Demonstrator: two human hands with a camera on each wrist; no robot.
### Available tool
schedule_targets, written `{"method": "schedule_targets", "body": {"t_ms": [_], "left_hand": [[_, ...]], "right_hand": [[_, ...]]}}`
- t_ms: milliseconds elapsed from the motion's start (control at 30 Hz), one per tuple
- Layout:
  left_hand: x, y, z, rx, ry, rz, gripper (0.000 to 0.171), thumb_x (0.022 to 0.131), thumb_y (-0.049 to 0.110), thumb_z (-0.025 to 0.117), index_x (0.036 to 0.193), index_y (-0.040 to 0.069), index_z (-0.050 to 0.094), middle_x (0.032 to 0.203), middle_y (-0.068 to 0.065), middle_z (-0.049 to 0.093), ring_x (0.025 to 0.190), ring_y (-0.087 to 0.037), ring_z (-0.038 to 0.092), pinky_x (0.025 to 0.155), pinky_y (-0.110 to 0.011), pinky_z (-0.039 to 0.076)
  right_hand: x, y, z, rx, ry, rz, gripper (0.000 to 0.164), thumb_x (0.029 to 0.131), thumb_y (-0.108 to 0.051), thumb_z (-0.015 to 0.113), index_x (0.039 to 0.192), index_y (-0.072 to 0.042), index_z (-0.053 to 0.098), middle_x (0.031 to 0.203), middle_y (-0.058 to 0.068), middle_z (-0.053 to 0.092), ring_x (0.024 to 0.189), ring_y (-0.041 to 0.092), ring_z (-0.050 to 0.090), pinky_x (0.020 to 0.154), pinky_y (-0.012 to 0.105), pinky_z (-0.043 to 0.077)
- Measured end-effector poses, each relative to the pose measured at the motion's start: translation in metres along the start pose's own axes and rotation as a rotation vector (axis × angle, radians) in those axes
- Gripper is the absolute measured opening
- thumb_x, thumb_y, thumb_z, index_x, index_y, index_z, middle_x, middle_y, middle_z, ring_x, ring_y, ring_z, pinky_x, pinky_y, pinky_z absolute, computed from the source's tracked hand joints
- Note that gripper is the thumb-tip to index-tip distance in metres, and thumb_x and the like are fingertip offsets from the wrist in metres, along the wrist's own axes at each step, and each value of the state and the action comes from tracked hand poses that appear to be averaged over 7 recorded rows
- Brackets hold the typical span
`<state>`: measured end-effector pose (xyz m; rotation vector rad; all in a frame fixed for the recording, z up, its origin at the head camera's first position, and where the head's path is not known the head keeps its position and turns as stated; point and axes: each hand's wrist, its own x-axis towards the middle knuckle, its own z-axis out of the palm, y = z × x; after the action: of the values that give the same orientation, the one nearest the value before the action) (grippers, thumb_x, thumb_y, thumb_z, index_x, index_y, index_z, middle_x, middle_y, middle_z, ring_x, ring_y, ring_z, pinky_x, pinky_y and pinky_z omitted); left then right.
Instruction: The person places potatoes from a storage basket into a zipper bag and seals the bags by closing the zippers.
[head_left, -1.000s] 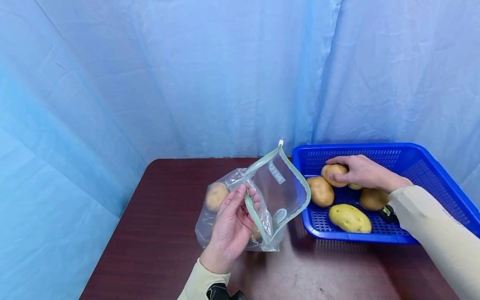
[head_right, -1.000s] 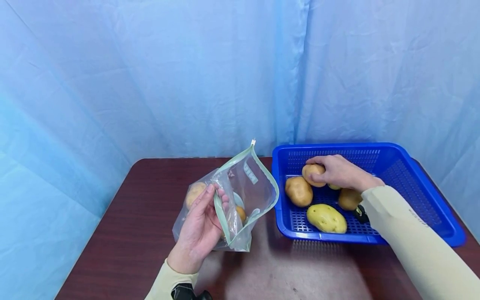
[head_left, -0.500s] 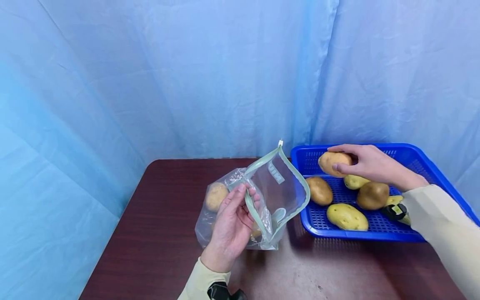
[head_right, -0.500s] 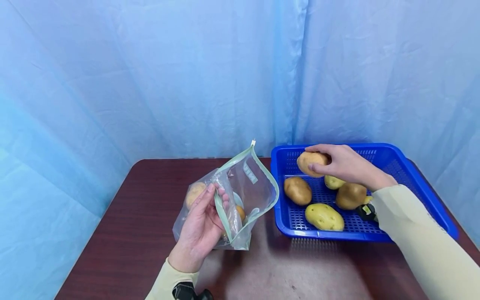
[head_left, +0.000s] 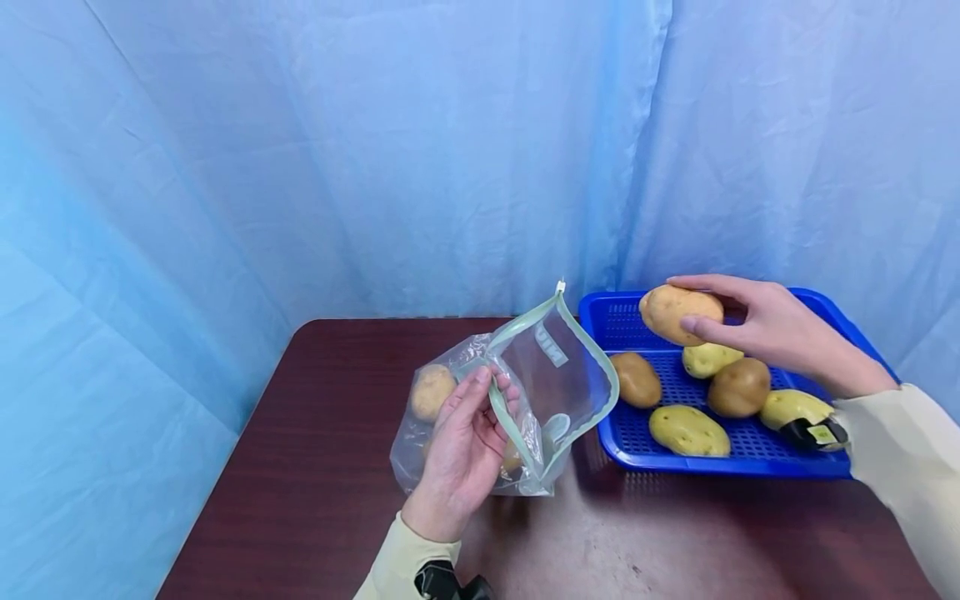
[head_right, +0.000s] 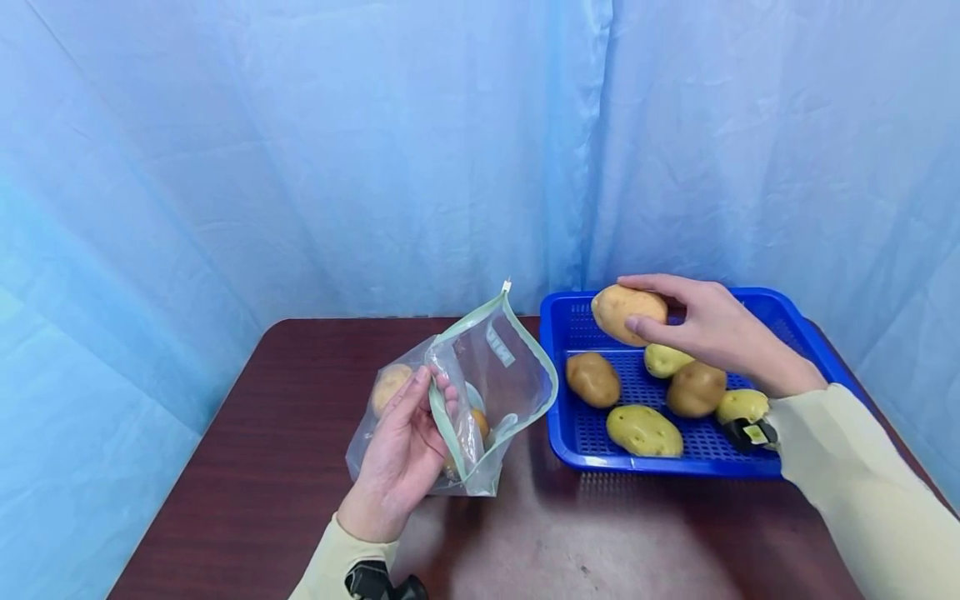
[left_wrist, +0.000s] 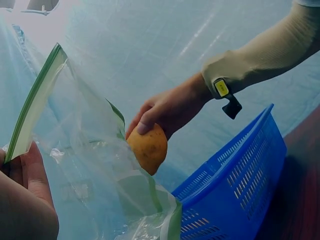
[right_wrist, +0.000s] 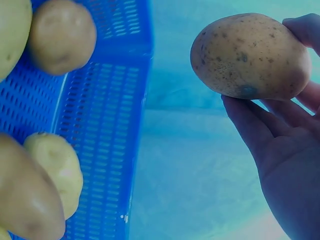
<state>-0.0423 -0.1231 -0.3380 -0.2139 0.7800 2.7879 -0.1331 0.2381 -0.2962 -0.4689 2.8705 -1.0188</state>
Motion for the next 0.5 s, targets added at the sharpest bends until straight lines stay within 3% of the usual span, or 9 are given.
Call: {"method": "schedule_targets", "body": {"t_ms": [200,500], "left_hand": [[0.002,-0.001,0.001,0.002,-0.003,0.008,0.017,0.11,0.014,0.053,0.104,0.01,0.069,0.092,-0.002,0.074,0.085,-0.011,0.075,0.089,-0.026,0.059],[0.004,-0.002,0.002,-0.002,-0.01,0.009,0.02,0.11,0.014,0.051,0.103,0.01,0.069,0.092,-0.003,0.074,0.085,-0.011,0.075,0.088,-0.025,0.059]], "right_hand": [[-0.011,-0.01,-0.001,0.1,0.047,-0.012,0.05,0.101,-0.029,0.071,0.148,-0.035,0.056,0.139,-0.002,0.061,0.104,0.003,0.062,0.079,0.01,0.049],[-0.026,-0.02,0.002,0.215,0.154,-0.12,0.053,0.098,-0.011,0.072,0.148,-0.025,0.058,0.136,-0.007,0.064,0.101,0.008,0.066,0.079,0.011,0.051]]}}
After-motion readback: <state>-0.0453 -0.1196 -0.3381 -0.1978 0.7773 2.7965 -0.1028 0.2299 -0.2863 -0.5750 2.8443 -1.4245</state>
